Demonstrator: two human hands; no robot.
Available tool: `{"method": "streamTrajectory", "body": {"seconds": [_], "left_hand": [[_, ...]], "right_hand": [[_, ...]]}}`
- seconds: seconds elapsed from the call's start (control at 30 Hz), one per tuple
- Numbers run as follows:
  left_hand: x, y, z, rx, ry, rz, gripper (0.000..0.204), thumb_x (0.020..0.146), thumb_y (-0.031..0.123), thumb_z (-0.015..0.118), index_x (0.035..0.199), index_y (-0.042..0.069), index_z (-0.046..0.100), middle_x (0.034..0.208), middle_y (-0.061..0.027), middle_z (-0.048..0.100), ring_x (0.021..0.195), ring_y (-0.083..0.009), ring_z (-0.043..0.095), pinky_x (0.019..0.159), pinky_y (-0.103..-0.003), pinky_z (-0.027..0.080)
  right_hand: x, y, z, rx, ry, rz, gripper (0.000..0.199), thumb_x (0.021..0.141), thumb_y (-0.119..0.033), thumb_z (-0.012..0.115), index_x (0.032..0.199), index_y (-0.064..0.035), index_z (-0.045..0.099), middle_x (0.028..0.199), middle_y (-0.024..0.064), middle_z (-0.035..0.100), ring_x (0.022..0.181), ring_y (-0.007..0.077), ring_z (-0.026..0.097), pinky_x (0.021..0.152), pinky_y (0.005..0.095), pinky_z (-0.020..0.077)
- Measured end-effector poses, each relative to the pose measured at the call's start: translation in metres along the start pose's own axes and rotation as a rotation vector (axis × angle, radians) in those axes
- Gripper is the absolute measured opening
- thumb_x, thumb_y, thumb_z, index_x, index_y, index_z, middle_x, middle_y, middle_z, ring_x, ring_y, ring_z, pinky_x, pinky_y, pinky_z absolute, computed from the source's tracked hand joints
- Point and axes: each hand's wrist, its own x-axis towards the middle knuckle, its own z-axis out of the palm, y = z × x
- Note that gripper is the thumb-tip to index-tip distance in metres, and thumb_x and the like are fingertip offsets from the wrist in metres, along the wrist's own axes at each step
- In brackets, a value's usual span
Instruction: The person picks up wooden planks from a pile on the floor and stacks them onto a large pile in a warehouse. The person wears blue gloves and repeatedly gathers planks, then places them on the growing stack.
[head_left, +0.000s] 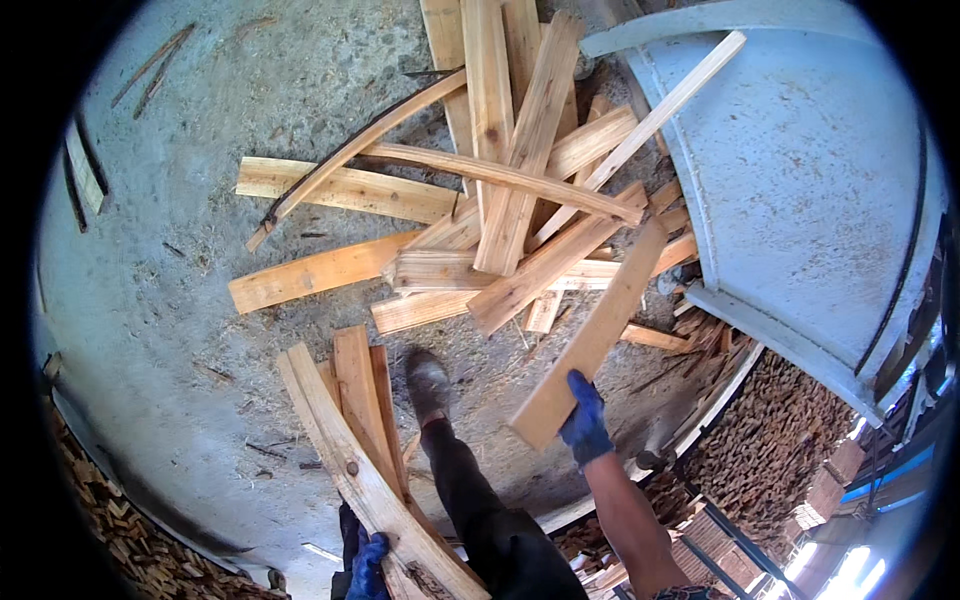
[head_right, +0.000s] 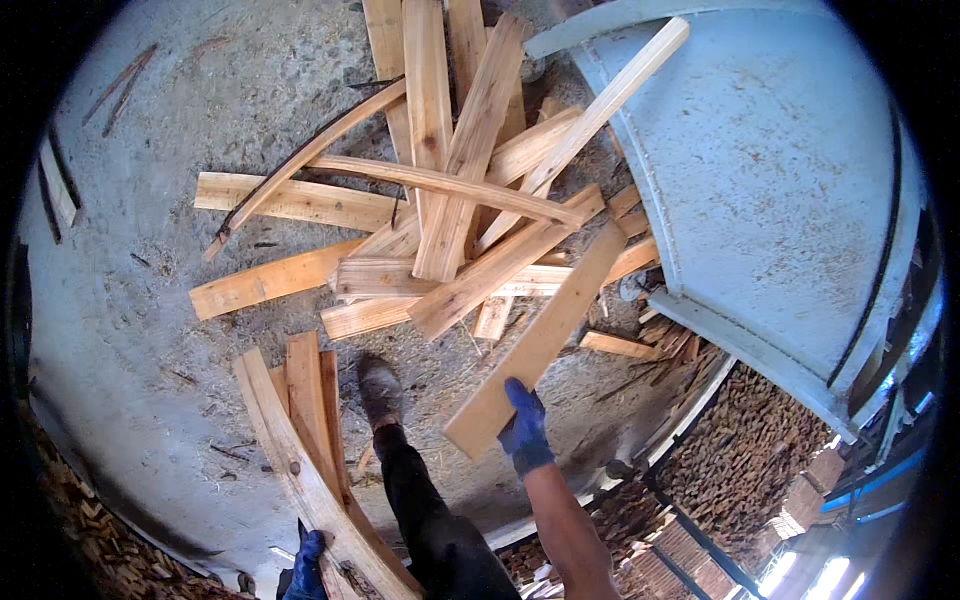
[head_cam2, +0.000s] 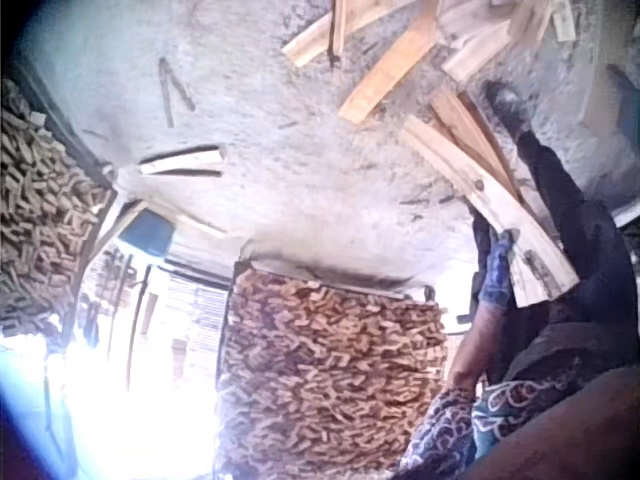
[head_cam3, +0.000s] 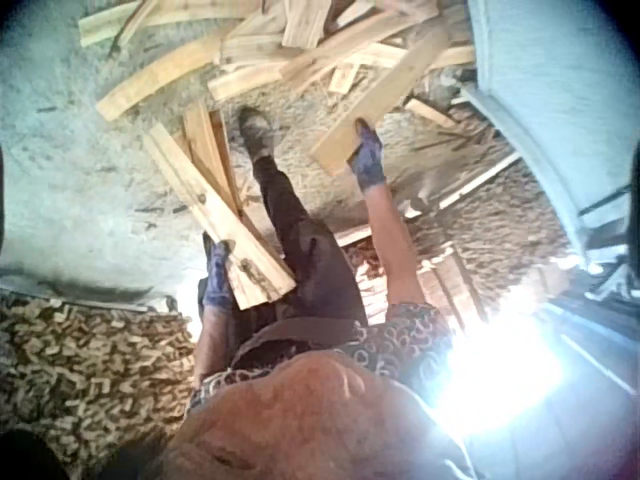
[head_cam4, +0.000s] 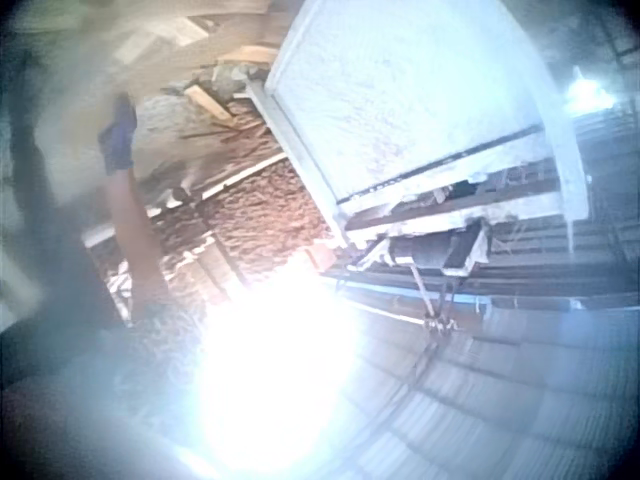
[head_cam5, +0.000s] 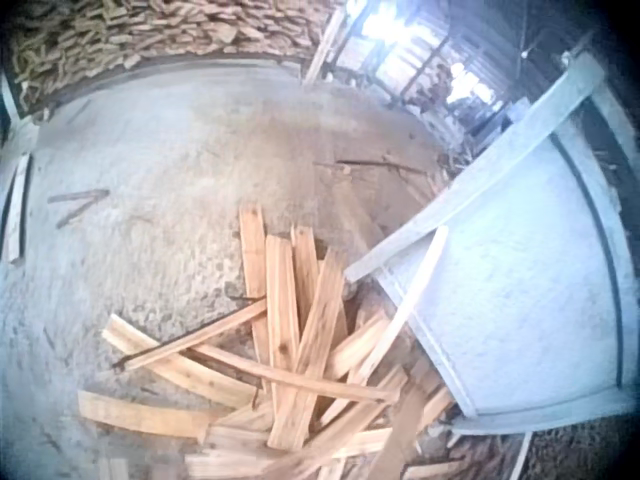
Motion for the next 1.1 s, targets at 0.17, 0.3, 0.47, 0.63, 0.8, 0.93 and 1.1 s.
{"method": "streamTrajectory", "body": {"seconds": [0.17, 0.3, 0.47, 0.63, 0.8, 0.93, 1.1], "left_hand": [[0.001, 0.001, 0.002, -0.011, -0.053, 0.015, 0.07, 0.086, 0.031, 0.061, 0.141, 0.002, 0.029, 0.129, -0.0117, 0.047, 0.115, -0.0221, 0.048, 0.097, -0.033, 0.04], [0.001, 0.007, 0.001, 0.037, -0.069, 0.008, 0.072, 0.086, 0.032, 0.061, 0.142, 0.003, 0.026, 0.131, -0.0119, 0.044, 0.117, -0.0225, 0.046, 0.099, -0.033, 0.039], [-0.002, 0.002, 0.002, 0.024, -0.033, -0.016, 0.075, 0.087, 0.033, 0.06, 0.144, 0.003, 0.022, 0.135, -0.0123, 0.042, 0.12, -0.0228, 0.044, 0.101, -0.033, 0.038], [-0.006, 0.02, 0.012, 0.117, -0.069, 0.007, 0.078, 0.087, 0.034, 0.06, 0.146, 0.004, 0.019, 0.138, -0.0127, 0.039, 0.123, -0.0232, 0.042, 0.102, -0.033, 0.036], [0.006, -0.016, -0.007, -0.201, -0.154, 0.009, 0.073, 0.084, 0.016, 0.056, 0.147, 0.014, 0.019, 0.134, -0.0111, 0.044, 0.118, -0.0281, 0.049, 0.099, -0.041, 0.043], [0.015, -0.02, -0.017, -0.147, -0.203, 0.015, 0.073, 0.086, 0.018, 0.056, 0.147, 0.01, 0.017, 0.133, -0.0075, 0.043, 0.118, -0.0195, 0.047, 0.099, -0.032, 0.04], [0.029, -0.043, -0.028, -0.189, -0.211, 0.052, 0.079, 0.086, 0.025, 0.062, 0.148, 0.009, 0.015, 0.133, -0.0084, 0.044, 0.115, -0.0183, 0.049, 0.096, -0.031, 0.042]], "right_hand": [[0.025, -0.024, 0.03, 0.151, 0.007, 0.066, 0.047, 0.085, -0.031, 0.065, 0.125, -0.0108, 0.049, 0.113, 0.0067, 0.058, 0.105, 0.0256, 0.056, 0.095, 0.0444, 0.0439], [0.1, -0.001, 0.055, 0.188, 0.036, -0.088, 0.052, 0.084, -0.039, 0.066, 0.124, -0.0116, 0.049, 0.115, 0.0057, 0.058, 0.105, 0.0235, 0.056, 0.089, 0.0405, 0.0479], [0.095, 0.006, 0.084, -0.477, 0.156, -0.043, 0.064, 0.076, -0.049, 0.072, 0.123, -0.0129, 0.049, 0.115, 0.0055, 0.056, 0.107, 0.0205, 0.055, 0.082, 0.0361, 0.049], [0.096, 0.013, 0.092, -0.059, 0.254, -0.062, 0.05, 0.082, -0.041, 0.068, 0.123, -0.0166, 0.05, 0.117, 0.0071, 0.057, 0.108, 0.0238, 0.054, 0.085, 0.0454, 0.0487], [0.134, 0.04, 0.073, 0.26, 0.077, -0.137, 0.05, 0.083, -0.041, 0.066, 0.123, -0.0159, 0.051, 0.119, 0.0056, 0.057, 0.108, 0.0251, 0.053, 0.094, 0.0449, 0.0441], [0.054, 0.007, -0.014, 0.191, -0.288, 0.085, 0.046, 0.09, -0.051, 0.052, 0.119, -0.0158, 0.052, 0.105, 0.0021, 0.057, 0.092, 0.0186, 0.055, 0.08, 0.0352, 0.0473], [-0.189, -0.07, -0.059, -1.066, 0.387, 0.03, 0.055, 0.086, -0.032, 0.057, 0.132, -0.0068, 0.043, 0.112, 0.0121, 0.056, 0.094, 0.0236, 0.057, 0.082, 0.0372, 0.0484]]}}
